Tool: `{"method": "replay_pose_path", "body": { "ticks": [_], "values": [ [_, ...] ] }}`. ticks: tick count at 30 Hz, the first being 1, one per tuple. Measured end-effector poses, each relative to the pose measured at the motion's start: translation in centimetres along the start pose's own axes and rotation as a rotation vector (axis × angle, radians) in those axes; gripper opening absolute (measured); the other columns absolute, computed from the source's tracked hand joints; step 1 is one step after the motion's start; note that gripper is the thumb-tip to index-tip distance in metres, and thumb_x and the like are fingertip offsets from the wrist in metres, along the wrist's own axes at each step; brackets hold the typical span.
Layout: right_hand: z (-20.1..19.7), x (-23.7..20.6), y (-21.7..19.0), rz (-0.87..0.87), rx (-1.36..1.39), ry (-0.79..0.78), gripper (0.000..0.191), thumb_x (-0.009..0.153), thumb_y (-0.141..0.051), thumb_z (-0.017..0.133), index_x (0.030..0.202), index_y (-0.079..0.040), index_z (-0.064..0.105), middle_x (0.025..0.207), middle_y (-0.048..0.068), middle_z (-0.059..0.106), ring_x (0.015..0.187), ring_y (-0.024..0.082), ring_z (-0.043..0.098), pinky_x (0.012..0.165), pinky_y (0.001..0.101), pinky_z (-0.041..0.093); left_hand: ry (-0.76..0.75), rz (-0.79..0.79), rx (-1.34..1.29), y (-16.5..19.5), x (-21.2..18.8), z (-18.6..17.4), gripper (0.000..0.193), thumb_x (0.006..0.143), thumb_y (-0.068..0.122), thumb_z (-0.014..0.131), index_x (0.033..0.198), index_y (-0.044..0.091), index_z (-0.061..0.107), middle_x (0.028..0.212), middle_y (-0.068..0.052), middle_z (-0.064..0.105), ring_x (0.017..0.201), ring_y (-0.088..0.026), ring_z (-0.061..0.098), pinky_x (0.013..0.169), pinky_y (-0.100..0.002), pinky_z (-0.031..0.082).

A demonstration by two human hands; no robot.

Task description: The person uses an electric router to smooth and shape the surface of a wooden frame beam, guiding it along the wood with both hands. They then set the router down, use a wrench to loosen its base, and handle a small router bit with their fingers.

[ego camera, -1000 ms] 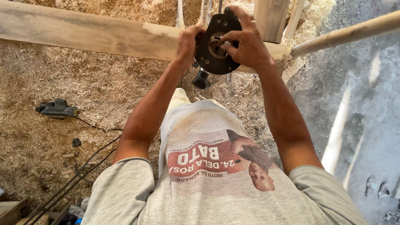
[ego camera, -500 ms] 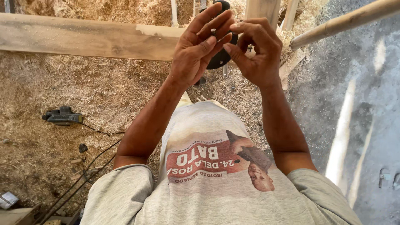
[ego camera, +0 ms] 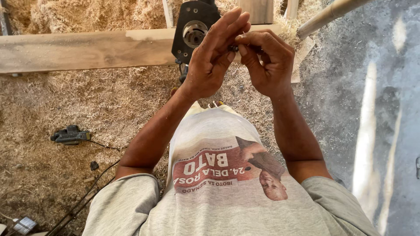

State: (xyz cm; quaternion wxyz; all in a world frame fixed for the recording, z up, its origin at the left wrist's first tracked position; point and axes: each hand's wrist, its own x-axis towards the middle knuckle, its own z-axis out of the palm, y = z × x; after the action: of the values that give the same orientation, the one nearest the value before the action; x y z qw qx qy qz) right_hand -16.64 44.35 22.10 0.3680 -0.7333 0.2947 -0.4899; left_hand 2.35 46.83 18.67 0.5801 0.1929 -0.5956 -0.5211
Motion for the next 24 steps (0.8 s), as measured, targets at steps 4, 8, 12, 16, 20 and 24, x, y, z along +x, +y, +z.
{"method": "replay_pose_path", "body": {
  "ticks": [4,8,12,16,20,24],
  "values": [
    [-0.9,-0.7,-0.5,-0.003,-0.052,0.018,0.007,0.111,-0.002,0.072,0.115,0.002,0.068,0.107,0.011,0.07,0.085,0.01,0.07,0.066,0.0214,0.059,-0.003,-0.013,-0.001,0.1,0.4,0.9,0.066,0.116,-0.021,0.044,0.166,0.018,0.027,0.166,-0.006,0.037,0.153,-0.016,0.039,0.132,-0.032,0.039],
    [-1.4,-1.1,-0.9,-0.098,-0.301,0.041,0.008,0.107,0.001,0.075,0.11,0.0,0.068,0.101,0.01,0.069,0.082,0.014,0.067,0.066,0.0259,0.056,-0.002,-0.027,0.035,0.1,0.6,1.8,0.068,0.113,-0.023,0.043,0.165,0.017,0.028,0.168,-0.008,0.04,0.153,-0.017,0.04,0.134,-0.033,0.041],
    [-1.7,-1.5,-0.7,-0.14,-0.419,0.06,0.006,0.11,0.003,0.065,0.109,-0.001,0.061,0.099,0.009,0.063,0.081,0.015,0.065,0.067,0.0288,0.055,0.012,-0.036,0.085,-0.2,0.6,2.8,0.069,0.111,-0.024,0.044,0.164,0.016,0.029,0.166,-0.009,0.043,0.151,-0.018,0.043,0.134,-0.032,0.044],
    [-2.0,-2.0,0.4,-0.14,-0.486,0.145,0.009,0.109,0.001,0.055,0.102,-0.002,0.056,0.09,0.007,0.058,0.074,0.015,0.059,0.058,0.0285,0.047,0.04,-0.023,0.076,-0.8,0.9,3.8,0.066,0.113,-0.023,0.046,0.164,0.016,0.029,0.165,-0.01,0.045,0.15,-0.019,0.045,0.133,-0.033,0.045],
    [-2.8,-3.2,1.7,-0.061,-0.341,0.183,0.014,0.116,-0.005,0.054,0.102,-0.003,0.054,0.089,0.006,0.057,0.067,0.011,0.063,0.056,0.0253,0.049,0.066,-0.005,0.031,-1.2,1.1,4.2,0.064,0.115,-0.02,0.046,0.164,0.016,0.028,0.165,-0.012,0.043,0.152,-0.02,0.047,0.132,-0.033,0.046],
    [-3.5,-3.7,3.5,-0.023,-0.21,0.196,0.019,0.117,-0.01,0.055,0.098,-0.007,0.055,0.081,0.0,0.059,0.062,0.008,0.062,0.053,0.0232,0.05,0.076,-0.009,0.0,-1.7,1.4,4.3,0.061,0.115,-0.016,0.05,0.163,0.016,0.028,0.164,-0.014,0.042,0.152,-0.021,0.048,0.127,-0.034,0.046]
  ]
}}
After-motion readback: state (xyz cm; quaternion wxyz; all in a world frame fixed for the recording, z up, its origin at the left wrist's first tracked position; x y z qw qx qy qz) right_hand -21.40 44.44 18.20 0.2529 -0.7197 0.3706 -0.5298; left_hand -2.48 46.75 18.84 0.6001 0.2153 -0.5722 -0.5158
